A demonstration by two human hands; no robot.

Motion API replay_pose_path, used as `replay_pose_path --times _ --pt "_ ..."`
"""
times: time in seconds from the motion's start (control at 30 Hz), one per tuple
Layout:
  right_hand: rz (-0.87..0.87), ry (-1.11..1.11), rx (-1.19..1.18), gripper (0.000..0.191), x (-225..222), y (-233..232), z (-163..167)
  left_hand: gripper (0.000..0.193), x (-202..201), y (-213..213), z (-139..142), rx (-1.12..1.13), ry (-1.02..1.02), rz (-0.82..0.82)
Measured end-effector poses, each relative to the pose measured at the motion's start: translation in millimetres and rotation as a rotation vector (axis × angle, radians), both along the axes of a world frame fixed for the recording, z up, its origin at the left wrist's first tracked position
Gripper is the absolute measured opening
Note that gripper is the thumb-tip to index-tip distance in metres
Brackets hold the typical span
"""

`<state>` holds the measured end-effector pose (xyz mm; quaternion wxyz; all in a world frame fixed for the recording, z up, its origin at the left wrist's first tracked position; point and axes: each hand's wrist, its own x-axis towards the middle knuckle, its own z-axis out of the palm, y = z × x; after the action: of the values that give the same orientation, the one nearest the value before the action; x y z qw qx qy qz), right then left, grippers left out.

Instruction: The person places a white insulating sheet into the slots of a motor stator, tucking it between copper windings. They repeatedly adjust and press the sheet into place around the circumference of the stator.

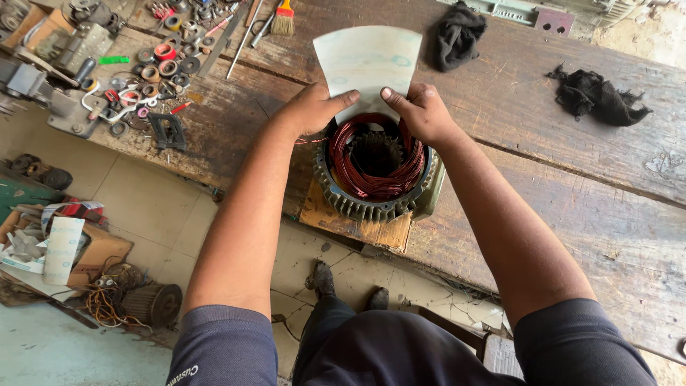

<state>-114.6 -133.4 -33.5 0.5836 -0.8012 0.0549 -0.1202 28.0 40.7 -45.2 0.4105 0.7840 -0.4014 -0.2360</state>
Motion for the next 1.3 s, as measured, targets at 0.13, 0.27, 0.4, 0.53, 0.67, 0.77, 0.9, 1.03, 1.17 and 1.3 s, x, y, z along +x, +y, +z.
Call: replay_pose_path --times 0.13,0.27,0.4,0.53,0.67,0.77,0.9,1.03,1.17,1.3 --pt "0.012 0.024 0.092 0.043 5 -2 -6 0.054 1 -1 -3 0.064 0.079 -0.002" --pt "-0.055 0.191 0.155 0.047 9 -4 -4 0.05 4 -2 -4 0.164 0.128 0.047" --pt "-0.045 0.126 0.161 0.049 16 -3 1 0.051 13 -4 -7 0.082 0.171 -0.019" --pt "-0.125 0.159 0.14 0.05 23 0 6 0.05 17 -5 -7 -0.001 0.228 -0.039" --pt "-0.152 0.18 0.1 0.049 25 0 8 0.046 15 -4 -2 0.037 0.161 0.006" --pt "-0.06 0.077 0.048 0.053 19 -6 5 0.04 9 0 -2 0.174 0.106 0.078" --pt "-0.012 0.02 -0.125 0.047 9 -11 -2 0.036 8 3 -13 -0.115 0.024 -0.002" --pt "0.093 0.011 -0.158 0.034 11 -16 -6 0.032 13 1 -23 -0.119 0.018 -0.016" --pt "-0.007 0.14 0.099 0.039 16 -14 -7 0.04 16 2 -23 -0.115 0.14 -0.013" --pt "-0.091 0.193 0.16 0.048 20 -10 -4 0.066 16 0 -19 -0.007 0.212 0.06"
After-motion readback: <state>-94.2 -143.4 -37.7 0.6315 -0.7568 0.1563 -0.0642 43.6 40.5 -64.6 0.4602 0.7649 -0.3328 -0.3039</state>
